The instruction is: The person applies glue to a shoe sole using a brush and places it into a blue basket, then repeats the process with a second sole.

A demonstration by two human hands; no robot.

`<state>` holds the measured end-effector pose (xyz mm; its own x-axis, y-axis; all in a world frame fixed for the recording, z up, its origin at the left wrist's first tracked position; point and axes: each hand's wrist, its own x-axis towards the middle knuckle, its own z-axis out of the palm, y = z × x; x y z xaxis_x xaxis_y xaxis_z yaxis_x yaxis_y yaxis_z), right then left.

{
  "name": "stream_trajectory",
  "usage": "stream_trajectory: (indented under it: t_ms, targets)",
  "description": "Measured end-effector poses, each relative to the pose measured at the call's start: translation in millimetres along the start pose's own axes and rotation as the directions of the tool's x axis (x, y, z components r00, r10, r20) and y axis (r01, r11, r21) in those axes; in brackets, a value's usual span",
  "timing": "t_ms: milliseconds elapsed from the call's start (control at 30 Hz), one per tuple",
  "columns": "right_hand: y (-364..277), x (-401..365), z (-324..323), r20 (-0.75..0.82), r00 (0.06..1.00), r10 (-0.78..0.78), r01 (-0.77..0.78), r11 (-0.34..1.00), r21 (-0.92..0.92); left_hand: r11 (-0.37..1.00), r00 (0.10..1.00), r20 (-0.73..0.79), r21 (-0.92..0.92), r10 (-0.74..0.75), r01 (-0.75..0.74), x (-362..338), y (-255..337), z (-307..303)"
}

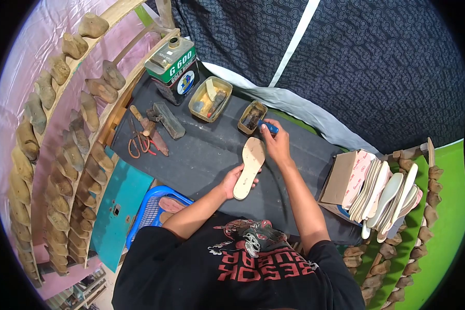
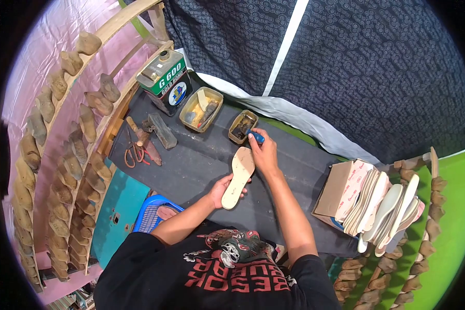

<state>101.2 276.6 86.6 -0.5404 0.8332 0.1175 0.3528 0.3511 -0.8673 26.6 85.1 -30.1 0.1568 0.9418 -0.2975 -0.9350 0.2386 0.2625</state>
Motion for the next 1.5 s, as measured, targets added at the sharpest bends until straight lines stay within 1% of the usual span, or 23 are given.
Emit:
stream_trajectory:
  t_ms: [100, 200, 300, 400, 467, 567, 700, 833, 933, 967, 1100, 1200, 1267, 1333, 1433, 1500]
  targets:
    - [-2, -3, 2, -0.006, 1.0, -0.022, 0.022, 1.0, 0.001, 1.0, 1.0, 0.003, -0.023, 0.009, -0.009, 0, -2, -1]
    - [0, -5, 4, -0.031, 1.0, 0.0, 0.002, 0.998, 0.062, 0.999, 1.0, -0.005, -0.032, 0.008, -0.008, 0, 0, -3]
    - [-2, -4, 3, -0.025, 0.999, -0.03, 0.032, 0.997, 0.076, 0.999, 1.0, 0.0, -0.042, 0.003, -0.003, 0, -2, -5]
    - [2, -1, 3, -0.014, 1.0, -0.007, 0.008, 0.998, 0.054, 1.0, 1.0, -0.008, -0.027, -0.002, 0.001, 0, 0, -2]
    - [1, 0, 3, -0.015, 1.0, -0.022, 0.022, 0.999, 0.03, 0.999, 1.0, 0.002, -0.032, 0.003, -0.003, -1, 0, 2]
    - [4, -4, 2, -0.009, 1.0, -0.009, 0.01, 1.0, 0.022, 1.0, 1.0, -0.029, -0.004, 0.008, -0.008, -1, 0, 4]
    - [-3, -4, -2, -0.012, 1.0, -0.004, 0.004, 1.0, 0.02, 0.999, 1.0, 0.004, -0.044, 0.024, -0.024, -1, -1, 4]
    - [-18, -12, -10, -0.053, 0.998, 0.041, -0.031, 0.984, 0.175, 0.998, 1.0, 0.025, -0.064, 0.015, -0.013, -1, 0, 9]
    - [-3, -20, -16, -0.088, 0.992, 0.088, -0.052, 0.937, 0.347, 0.998, 0.999, 0.041, -0.058, 0.002, 0.001, 1, 0, 13]
    - [3, -25, -20, -0.114, 0.992, 0.062, -0.012, 0.92, 0.391, 0.998, 0.999, 0.044, -0.056, -0.002, 0.005, 2, -1, 14]
    - [5, -46, -50, -0.196, 0.97, 0.142, -0.018, 0.851, 0.525, 0.998, 0.999, 0.049, 0.063, 0.023, -0.026, 4, -10, 21]
    - [9, -59, -74, -0.257, 0.945, 0.202, -0.033, 0.842, 0.539, 0.992, 0.999, 0.031, 0.128, -0.012, 0.008, 7, -20, 25]
    - [7, -68, -87, -0.258, 0.94, 0.223, -0.044, 0.829, 0.557, 0.986, 1.0, -0.002, 0.167, -0.026, 0.025, 8, -26, 31]
    - [6, -76, -95, -0.246, 0.941, 0.233, -0.04, 0.799, 0.601, 0.982, 1.0, 0.001, 0.188, -0.028, 0.028, 10, -32, 36]
    - [12, -83, -95, -0.234, 0.949, 0.213, -0.033, 0.802, 0.597, 0.971, 0.999, 0.015, 0.238, -0.042, 0.037, 12, -40, 42]
    - [22, -89, -95, -0.228, 0.953, 0.2, -0.039, 0.826, 0.563, 0.958, 0.999, 0.022, 0.283, -0.048, 0.04, 13, -43, 48]
